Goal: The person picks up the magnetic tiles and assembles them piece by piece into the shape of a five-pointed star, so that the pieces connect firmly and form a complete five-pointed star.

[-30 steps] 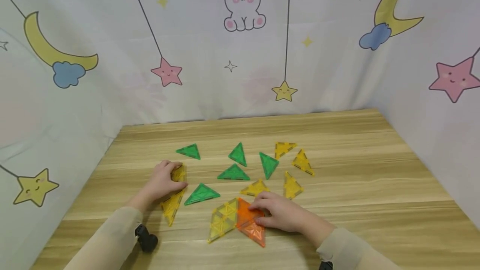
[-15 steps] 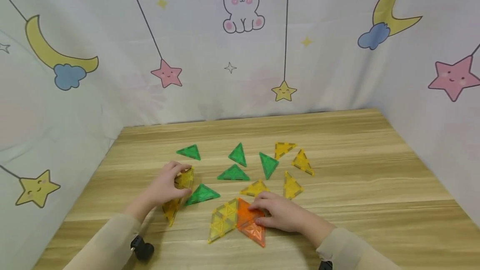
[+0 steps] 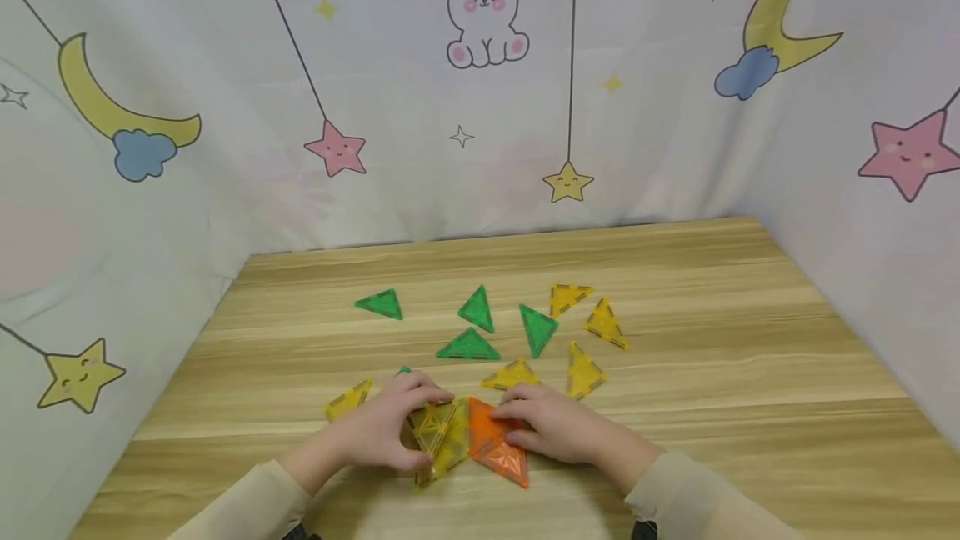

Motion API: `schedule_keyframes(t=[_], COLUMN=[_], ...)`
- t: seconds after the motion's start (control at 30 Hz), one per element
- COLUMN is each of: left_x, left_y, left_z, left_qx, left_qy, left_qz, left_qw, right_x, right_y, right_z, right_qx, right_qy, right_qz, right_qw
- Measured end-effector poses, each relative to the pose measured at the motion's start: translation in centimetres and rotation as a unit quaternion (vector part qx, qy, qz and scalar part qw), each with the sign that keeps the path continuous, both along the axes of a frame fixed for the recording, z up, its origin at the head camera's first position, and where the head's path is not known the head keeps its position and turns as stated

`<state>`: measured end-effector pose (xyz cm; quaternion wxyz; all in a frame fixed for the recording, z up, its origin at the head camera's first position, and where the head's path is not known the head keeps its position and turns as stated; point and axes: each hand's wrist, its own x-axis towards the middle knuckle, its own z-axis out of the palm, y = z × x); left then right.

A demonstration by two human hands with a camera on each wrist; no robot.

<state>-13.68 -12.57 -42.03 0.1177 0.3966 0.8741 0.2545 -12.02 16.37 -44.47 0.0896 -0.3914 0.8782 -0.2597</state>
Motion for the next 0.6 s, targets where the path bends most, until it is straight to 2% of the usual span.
schedule_keyframes(t=[0.13,0.3,0.47,0.6], left_x=[0.9,1.5,1.7,1.8], left_y=[1.0,1.9,2.4,2.8], left_z=[-0.1,-0.3,-0.7,-0.9], left_qx=[-0.006,0.002,0.008,0.01], left_qy=[-0.007,0.02,0.036,0.036], left_qz=[-0.043,-0.093,-0.111,-0.121], left_qw=[0.999,0.9955,0.9932,0.9919], right_x=[0.0,-0.1,0.0,0.0], right_y=[0.0,0.1,0.1,0.0], right_z=[-0.1,-0.2,-0.1,0.0], right_qx=[0.002,0.005,0.004,0.003], right_qy=[0.002,-0.002,-0.005,-0.001], right_qz=[-0.003,-0.006,-0.006,-0.003], right_qw=[1.0,1.0,1.0,1.0])
